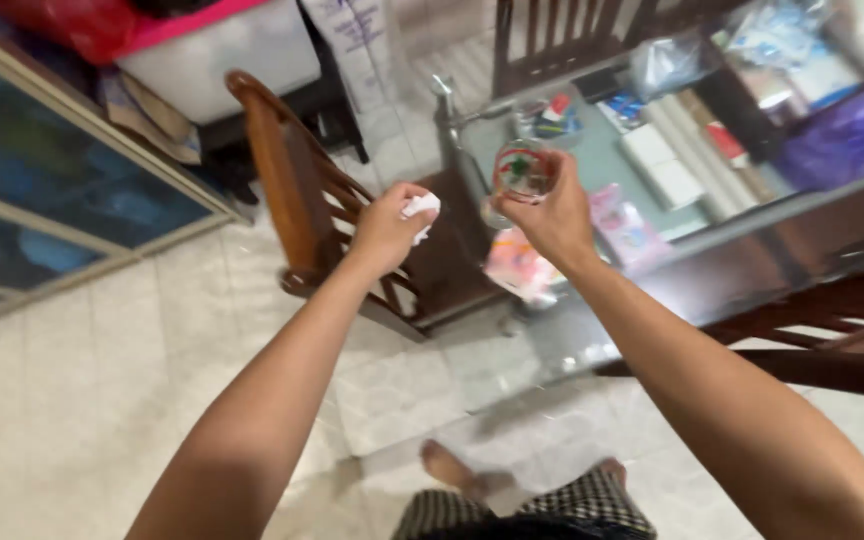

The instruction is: The person pulls out a chair to sit at a table, wipes a glass with a tissue, and then ties the tissue in a plastic bag before throwing it in a trash bin.

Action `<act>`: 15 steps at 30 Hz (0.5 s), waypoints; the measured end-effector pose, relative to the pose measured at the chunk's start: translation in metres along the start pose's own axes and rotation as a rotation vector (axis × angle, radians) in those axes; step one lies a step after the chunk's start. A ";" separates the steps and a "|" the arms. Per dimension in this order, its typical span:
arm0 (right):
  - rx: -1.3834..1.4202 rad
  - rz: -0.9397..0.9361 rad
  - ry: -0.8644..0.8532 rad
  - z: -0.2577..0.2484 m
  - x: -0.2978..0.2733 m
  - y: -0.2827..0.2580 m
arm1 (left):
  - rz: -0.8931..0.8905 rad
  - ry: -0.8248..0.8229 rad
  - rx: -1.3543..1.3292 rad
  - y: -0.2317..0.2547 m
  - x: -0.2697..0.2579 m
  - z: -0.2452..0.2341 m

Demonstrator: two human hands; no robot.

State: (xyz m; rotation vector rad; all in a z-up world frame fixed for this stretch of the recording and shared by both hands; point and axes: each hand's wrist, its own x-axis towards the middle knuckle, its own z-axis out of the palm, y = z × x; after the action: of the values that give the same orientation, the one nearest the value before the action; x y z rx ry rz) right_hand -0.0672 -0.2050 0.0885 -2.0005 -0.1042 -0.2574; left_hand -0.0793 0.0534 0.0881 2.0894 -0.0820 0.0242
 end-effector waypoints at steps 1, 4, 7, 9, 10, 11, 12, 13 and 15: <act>-0.059 0.065 0.028 0.013 0.007 -0.009 | -0.047 -0.032 -0.017 -0.006 0.011 -0.013; -0.056 0.074 0.099 0.047 0.019 -0.022 | -0.090 -0.113 0.021 -0.023 0.054 -0.039; -0.165 0.118 0.139 0.070 0.039 -0.018 | -0.065 -0.177 0.097 -0.042 0.102 -0.052; -0.259 0.134 0.178 0.085 0.054 -0.008 | -0.034 -0.210 0.124 -0.057 0.133 -0.056; -0.305 0.142 0.184 0.094 0.060 -0.003 | -0.025 -0.220 0.126 -0.067 0.145 -0.059; -0.283 0.154 0.195 0.101 0.069 0.003 | -0.016 -0.229 0.127 -0.077 0.155 -0.062; -0.250 0.171 0.213 0.109 0.080 0.008 | 0.017 -0.236 0.159 -0.085 0.164 -0.067; -0.216 0.187 0.232 0.119 0.090 0.012 | 0.050 -0.243 0.191 -0.092 0.171 -0.071; -0.199 0.170 0.247 0.140 0.114 0.019 | 0.111 -0.256 0.239 -0.099 0.205 -0.084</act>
State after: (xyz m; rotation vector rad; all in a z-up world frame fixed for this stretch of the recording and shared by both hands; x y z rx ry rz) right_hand 0.0665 -0.0914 0.0401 -2.1423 0.2568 -0.4158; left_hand 0.1334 0.1655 0.0551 2.3153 -0.3663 -0.1743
